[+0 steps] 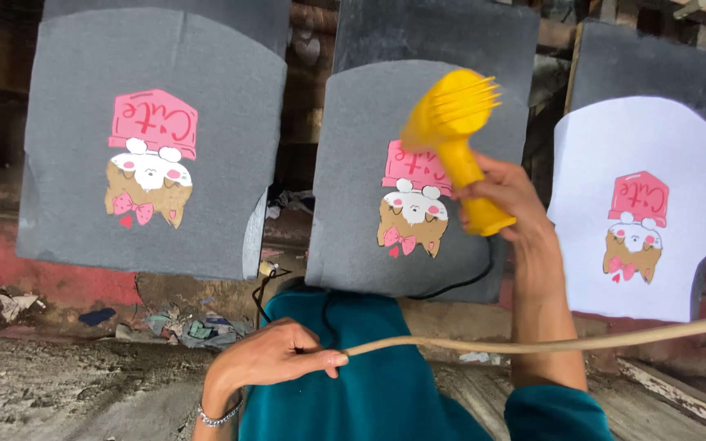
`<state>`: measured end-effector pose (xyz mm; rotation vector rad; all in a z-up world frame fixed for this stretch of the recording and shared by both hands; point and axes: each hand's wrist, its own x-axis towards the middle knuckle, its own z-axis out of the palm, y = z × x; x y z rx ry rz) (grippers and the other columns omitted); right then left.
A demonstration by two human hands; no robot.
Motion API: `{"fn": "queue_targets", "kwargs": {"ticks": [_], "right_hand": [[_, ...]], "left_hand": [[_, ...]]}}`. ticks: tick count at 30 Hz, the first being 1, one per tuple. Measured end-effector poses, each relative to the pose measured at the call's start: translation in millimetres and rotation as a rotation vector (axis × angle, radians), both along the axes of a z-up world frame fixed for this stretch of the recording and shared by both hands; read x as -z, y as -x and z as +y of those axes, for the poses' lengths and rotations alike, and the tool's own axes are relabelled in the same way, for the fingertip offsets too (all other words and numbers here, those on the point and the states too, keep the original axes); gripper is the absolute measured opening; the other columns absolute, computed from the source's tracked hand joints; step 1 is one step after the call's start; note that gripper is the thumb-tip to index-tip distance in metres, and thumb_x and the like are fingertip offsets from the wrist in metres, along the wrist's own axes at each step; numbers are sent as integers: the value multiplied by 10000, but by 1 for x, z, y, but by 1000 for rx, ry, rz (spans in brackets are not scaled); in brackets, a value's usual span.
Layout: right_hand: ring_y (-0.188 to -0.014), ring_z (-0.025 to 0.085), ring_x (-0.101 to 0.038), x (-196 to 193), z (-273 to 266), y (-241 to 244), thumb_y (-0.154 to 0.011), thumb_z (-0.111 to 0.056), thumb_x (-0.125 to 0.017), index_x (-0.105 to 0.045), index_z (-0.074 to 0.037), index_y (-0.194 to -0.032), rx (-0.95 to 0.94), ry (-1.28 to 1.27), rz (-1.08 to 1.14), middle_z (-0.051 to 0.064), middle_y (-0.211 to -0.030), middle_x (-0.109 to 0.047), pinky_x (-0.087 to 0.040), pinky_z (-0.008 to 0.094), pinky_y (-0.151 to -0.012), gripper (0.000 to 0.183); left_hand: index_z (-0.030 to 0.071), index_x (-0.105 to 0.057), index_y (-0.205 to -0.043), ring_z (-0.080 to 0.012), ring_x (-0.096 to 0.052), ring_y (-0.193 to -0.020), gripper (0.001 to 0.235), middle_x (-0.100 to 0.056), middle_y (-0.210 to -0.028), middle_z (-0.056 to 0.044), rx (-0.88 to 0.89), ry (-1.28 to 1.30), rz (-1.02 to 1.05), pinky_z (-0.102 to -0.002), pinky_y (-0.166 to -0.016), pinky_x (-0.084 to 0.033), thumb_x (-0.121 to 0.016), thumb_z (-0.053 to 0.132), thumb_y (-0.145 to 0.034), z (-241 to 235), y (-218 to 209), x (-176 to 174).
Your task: Drying printed designs on t-shirts using a heat gun while moving along a production line.
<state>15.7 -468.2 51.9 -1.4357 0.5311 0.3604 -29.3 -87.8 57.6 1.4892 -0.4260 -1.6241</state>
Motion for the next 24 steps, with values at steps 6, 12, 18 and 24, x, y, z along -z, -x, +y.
{"fn": "queue_targets", "kwargs": {"ticks": [6, 12, 18, 24], "right_hand": [[-525, 186, -574, -19, 16, -15, -735, -112, -662, -653, -108, -1406, 84, 115, 64, 88, -809, -592, -505, 289, -476, 671], [-478, 213, -583, -2, 0, -7, -722, -42, -673, -663, -34, -1339, 57, -15, 41, 114, -776, -610, -502, 293, -433, 617], [-486, 231, -571, -12, -3, -5, -691, -83, -681, -700, -43, -1230, 181, 93, 48, 89, -752, -574, -459, 315, -459, 541], [-492, 236, -552, -15, -9, 1, -714, -103, -674, -692, -10, -1223, 91, 35, 34, 134, -764, -597, -442, 323, -474, 518]], "left_hand": [[175, -886, -886, -83, -253, -413, 429, -281, -429, 32, 6, -18, -39, -286, -469, -210, -630, 511, -954, -13, -3, -8], [188, -890, -963, -92, -218, -405, 448, -234, -436, 27, 20, -21, -21, -291, -468, -194, -598, 528, -952, -19, -4, -5], [200, -885, -959, -99, -205, -425, 468, -207, -449, 32, 44, -87, -47, -286, -484, -192, -585, 560, -950, -28, -4, -8], [193, -889, -991, -100, -183, -422, 455, -206, -451, 31, 36, -112, 9, -285, -478, -176, -589, 534, -960, -31, -2, -2]]}}
